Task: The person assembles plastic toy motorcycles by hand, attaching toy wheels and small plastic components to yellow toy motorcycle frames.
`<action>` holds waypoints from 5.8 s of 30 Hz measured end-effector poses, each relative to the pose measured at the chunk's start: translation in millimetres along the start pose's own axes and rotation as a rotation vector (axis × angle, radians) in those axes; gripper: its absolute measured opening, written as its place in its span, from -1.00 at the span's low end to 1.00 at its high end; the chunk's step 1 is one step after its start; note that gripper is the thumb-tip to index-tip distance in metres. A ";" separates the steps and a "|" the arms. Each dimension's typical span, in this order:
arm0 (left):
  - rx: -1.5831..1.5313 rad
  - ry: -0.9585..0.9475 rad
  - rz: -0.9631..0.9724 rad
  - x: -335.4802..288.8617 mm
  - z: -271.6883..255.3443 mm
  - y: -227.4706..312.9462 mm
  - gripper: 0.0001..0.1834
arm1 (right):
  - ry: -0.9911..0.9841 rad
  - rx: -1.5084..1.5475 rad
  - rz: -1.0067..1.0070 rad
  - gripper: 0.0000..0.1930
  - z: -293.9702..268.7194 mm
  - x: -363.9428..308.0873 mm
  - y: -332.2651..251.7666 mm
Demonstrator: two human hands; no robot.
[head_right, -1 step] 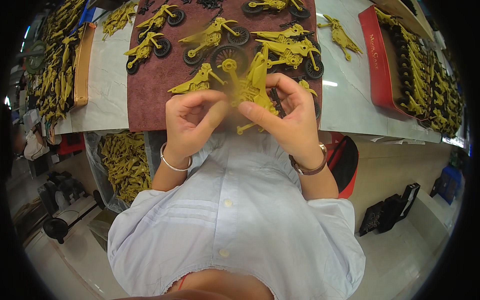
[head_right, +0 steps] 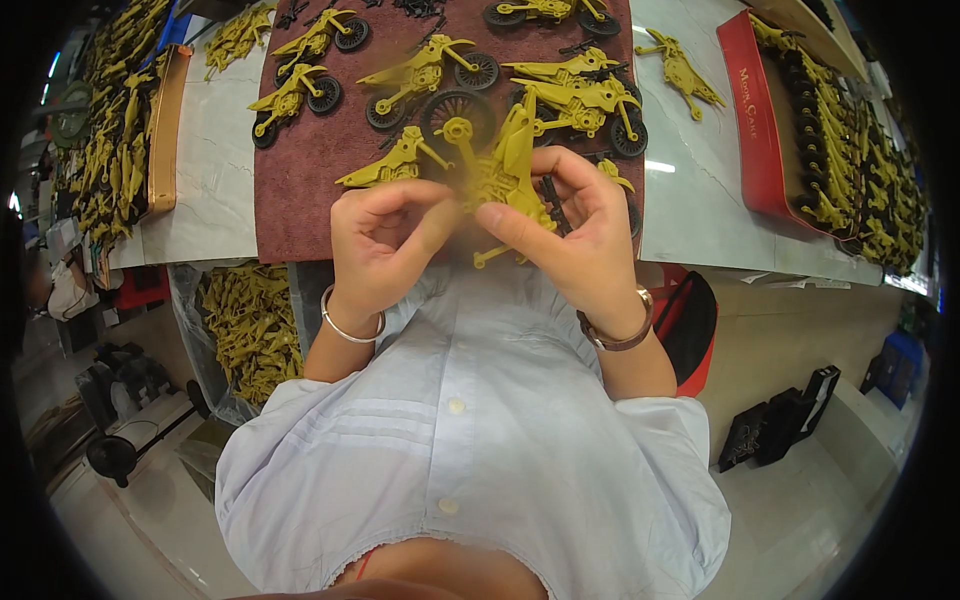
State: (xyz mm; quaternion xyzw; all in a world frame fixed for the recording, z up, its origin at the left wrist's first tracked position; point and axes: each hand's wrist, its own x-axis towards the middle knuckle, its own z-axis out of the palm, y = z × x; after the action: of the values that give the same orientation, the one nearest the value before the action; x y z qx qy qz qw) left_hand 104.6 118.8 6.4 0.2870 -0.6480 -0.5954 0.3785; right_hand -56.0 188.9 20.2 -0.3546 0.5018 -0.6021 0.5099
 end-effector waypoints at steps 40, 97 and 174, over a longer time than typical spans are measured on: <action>-0.010 0.002 0.101 -0.2 0.0 -2.3 -0.83 | -0.009 -0.006 -0.104 -0.72 3.3 -5.0 0.5; -0.356 0.049 0.078 9.0 -4.6 0.3 -0.72 | 0.028 -0.118 -0.212 -0.62 -14.1 -8.3 14.5; 0.928 -0.233 0.073 7.3 -51.6 12.7 -0.39 | 0.256 -0.553 -0.154 -0.31 -73.7 -21.1 0.2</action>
State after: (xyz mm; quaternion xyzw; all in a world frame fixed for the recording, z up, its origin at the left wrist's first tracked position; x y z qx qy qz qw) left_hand 144.5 85.7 20.3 0.3339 -0.8932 -0.2577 0.1558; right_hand -120.3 227.2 3.7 -0.4382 0.6782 -0.5195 0.2796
